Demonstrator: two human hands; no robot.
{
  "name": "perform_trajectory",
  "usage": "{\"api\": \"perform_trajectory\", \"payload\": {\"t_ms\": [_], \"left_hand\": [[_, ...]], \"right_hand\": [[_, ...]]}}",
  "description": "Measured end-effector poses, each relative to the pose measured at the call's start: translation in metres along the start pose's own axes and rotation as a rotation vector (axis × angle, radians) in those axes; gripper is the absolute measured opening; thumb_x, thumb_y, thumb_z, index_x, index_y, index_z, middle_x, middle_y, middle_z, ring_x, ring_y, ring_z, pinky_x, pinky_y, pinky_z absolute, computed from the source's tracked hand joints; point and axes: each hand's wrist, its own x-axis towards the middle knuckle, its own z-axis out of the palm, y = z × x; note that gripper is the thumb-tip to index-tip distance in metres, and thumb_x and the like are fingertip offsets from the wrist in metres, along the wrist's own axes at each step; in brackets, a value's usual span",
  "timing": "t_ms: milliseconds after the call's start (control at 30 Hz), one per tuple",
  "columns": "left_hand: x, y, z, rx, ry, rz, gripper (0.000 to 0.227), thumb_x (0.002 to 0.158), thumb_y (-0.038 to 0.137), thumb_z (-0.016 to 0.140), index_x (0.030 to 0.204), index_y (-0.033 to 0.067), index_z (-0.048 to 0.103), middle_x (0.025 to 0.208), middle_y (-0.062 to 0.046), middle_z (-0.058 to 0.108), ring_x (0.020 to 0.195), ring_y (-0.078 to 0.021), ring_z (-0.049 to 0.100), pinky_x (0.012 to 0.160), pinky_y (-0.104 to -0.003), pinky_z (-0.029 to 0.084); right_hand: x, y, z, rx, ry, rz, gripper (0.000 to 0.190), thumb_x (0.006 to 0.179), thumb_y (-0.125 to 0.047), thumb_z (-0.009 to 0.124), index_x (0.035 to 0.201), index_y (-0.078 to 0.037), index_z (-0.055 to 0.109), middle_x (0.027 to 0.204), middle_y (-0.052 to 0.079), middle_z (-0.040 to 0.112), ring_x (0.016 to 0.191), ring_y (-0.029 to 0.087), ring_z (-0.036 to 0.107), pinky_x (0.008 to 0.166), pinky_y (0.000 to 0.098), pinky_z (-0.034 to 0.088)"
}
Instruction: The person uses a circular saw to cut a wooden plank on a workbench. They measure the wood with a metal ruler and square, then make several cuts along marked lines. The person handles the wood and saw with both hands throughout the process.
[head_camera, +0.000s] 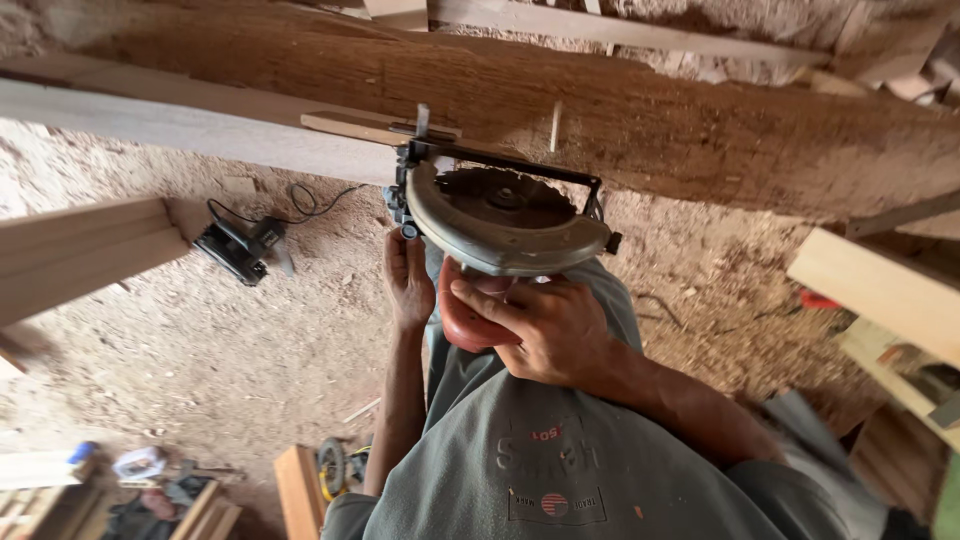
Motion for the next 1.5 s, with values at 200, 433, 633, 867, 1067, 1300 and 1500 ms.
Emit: {"api": "perform_trajectory", "payload": {"t_ms": [200, 433, 633, 867, 1067, 1300, 1500], "left_hand": [[0.005, 0.003, 0.000, 0.030, 0.028, 0.098, 0.014, 0.114, 0.015, 0.049, 0.111, 0.0043, 0.058, 0.097, 0.001, 0.061, 0.087, -0.0044, 0.050, 0.078, -0.023, 0.046], [0.005, 0.001, -0.009, 0.073, 0.004, 0.065, 0.013, 0.114, 0.013, 0.048, 0.112, 0.0041, 0.058, 0.095, 0.002, 0.059, 0.085, -0.0040, 0.046, 0.074, -0.023, 0.042], [0.004, -0.005, -0.010, 0.091, 0.025, 0.047, 0.013, 0.114, 0.013, 0.047, 0.114, 0.0046, 0.057, 0.093, 0.005, 0.056, 0.080, -0.0022, 0.042, 0.069, -0.021, 0.038], [0.002, -0.010, -0.006, 0.062, 0.055, 0.037, 0.014, 0.114, 0.015, 0.050, 0.114, 0.0043, 0.059, 0.086, 0.007, 0.051, 0.071, -0.0004, 0.035, 0.061, -0.019, 0.030], [0.003, -0.007, -0.006, 0.072, 0.062, 0.031, 0.015, 0.114, 0.015, 0.049, 0.114, 0.0046, 0.059, 0.085, 0.008, 0.051, 0.071, 0.0000, 0.035, 0.061, -0.020, 0.030], [0.004, -0.009, -0.007, 0.090, 0.057, 0.013, 0.015, 0.113, 0.017, 0.051, 0.114, 0.0047, 0.059, 0.084, 0.008, 0.051, 0.069, 0.0000, 0.035, 0.060, -0.020, 0.030], [0.004, -0.008, -0.007, 0.090, 0.050, 0.012, 0.016, 0.114, 0.018, 0.051, 0.113, 0.0049, 0.060, 0.082, 0.009, 0.048, 0.071, 0.0002, 0.035, 0.060, -0.019, 0.030]], "right_hand": [[0.006, -0.004, 0.002, 0.004, -0.014, 0.030, 0.065, 0.075, -0.014, 0.080, 0.138, -0.020, 0.066, 0.104, 0.007, 0.074, 0.083, 0.025, 0.075, 0.076, 0.0401, 0.062], [0.006, -0.004, 0.005, 0.028, -0.047, 0.039, 0.070, 0.073, -0.013, 0.081, 0.141, -0.019, 0.063, 0.104, 0.007, 0.075, 0.085, 0.026, 0.075, 0.079, 0.0404, 0.062], [0.004, -0.002, 0.005, 0.047, -0.103, 0.064, 0.075, 0.072, -0.011, 0.081, 0.144, -0.019, 0.061, 0.099, 0.008, 0.075, 0.080, 0.024, 0.074, 0.077, 0.0392, 0.062], [0.001, 0.002, 0.005, 0.043, -0.099, 0.054, 0.072, 0.075, -0.011, 0.079, 0.144, -0.019, 0.061, 0.089, 0.008, 0.072, 0.073, 0.023, 0.072, 0.073, 0.0376, 0.062], [0.002, 0.004, 0.001, 0.033, -0.149, 0.092, 0.074, 0.072, -0.010, 0.078, 0.143, -0.020, 0.062, 0.079, 0.005, 0.069, 0.066, 0.023, 0.069, 0.069, 0.0387, 0.061], [0.002, 0.005, 0.001, 0.058, -0.110, 0.079, 0.071, 0.074, -0.010, 0.077, 0.143, -0.020, 0.062, 0.086, 0.006, 0.071, 0.072, 0.023, 0.071, 0.072, 0.0389, 0.062], [0.003, 0.004, 0.001, 0.053, -0.071, 0.056, 0.069, 0.075, -0.008, 0.077, 0.142, -0.019, 0.063, 0.099, 0.008, 0.076, 0.081, 0.025, 0.074, 0.077, 0.0392, 0.062]]}}
